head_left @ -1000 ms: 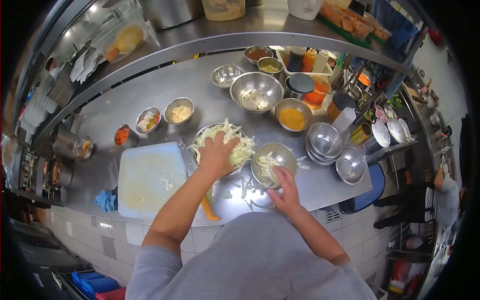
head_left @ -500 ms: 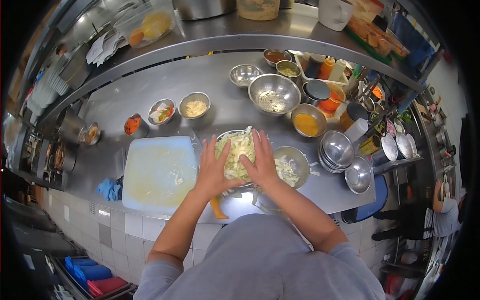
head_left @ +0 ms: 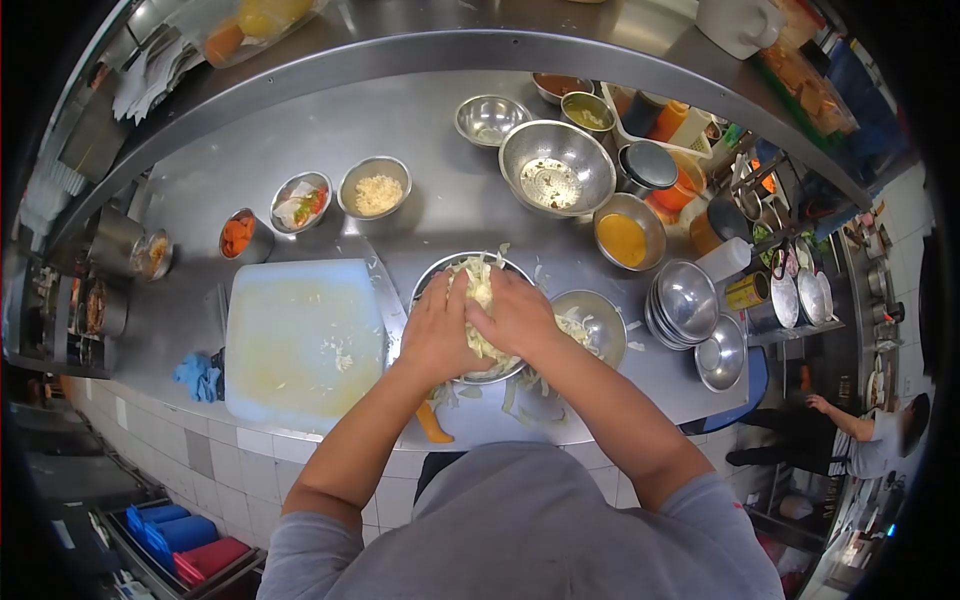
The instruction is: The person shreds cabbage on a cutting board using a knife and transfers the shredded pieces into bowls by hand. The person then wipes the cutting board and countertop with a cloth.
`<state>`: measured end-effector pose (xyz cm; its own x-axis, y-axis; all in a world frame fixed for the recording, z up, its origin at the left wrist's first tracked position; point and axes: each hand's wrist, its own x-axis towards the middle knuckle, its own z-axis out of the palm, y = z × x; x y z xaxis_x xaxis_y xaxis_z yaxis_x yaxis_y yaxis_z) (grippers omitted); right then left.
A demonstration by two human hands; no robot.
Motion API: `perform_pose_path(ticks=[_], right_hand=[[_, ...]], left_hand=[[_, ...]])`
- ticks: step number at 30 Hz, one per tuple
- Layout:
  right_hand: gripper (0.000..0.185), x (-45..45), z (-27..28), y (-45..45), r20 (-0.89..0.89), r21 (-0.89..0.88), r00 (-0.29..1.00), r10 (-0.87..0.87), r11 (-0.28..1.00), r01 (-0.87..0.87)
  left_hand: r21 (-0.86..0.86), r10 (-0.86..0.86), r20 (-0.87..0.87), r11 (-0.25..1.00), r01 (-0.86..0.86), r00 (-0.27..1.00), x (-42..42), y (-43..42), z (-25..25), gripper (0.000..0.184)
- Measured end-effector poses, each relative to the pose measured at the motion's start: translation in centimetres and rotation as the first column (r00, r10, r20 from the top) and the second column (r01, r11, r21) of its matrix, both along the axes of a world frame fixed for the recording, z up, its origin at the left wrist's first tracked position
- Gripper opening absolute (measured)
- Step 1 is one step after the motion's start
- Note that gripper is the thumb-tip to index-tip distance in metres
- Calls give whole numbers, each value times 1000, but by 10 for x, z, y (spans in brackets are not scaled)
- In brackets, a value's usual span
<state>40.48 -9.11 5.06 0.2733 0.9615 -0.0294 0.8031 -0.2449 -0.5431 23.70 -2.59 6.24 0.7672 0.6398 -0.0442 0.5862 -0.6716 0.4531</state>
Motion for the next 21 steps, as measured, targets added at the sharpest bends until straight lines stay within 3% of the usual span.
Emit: perform_pose_path(ticks=[1,5,8,10,13,15,16,18,20,21], right_hand=[[76,-1,3,4,25,-94,999,-24,995,27],[75,-6,4,-1,5,-21,999,-53,998,53],[77,-7,-10,-11,1,255,998,-65,965,63],[78,-7,-10,-19,-2,335,997,-72,940,68],[80,-6,-4,-25,-25,417,996,-83,905,86],[80,-8,7,-29,-52,417,994,-93,903,106],[79,-9,18,-33,-6,381,997,-77,922,73],[78,-6,24,-30,41,343,997,-58,938,40],[75,3,20,-19,220,439,974,62,885,-155],[75,4,18,-14,220,437,973,62,886,-155]], left_hand=[[-1,3,3,1000,-3,1000,2,2,-4,144],[36,-3,24,999,2,1000,2,6,-2,140],[106,-31,67,994,24,997,-5,-1,3,138],[168,-54,124,985,33,991,-11,0,8,138],[124,-76,186,991,54,979,-27,-2,14,142],[81,16,419,995,-54,908,-45,-8,2,136],[79,18,420,995,-56,907,-48,-14,-10,136],[-143,290,623,955,-259,727,-47,-26,-36,119],[-221,347,631,938,-268,694,-36,-30,-45,111],[-300,405,632,914,-273,661,-29,-32,-46,104]])
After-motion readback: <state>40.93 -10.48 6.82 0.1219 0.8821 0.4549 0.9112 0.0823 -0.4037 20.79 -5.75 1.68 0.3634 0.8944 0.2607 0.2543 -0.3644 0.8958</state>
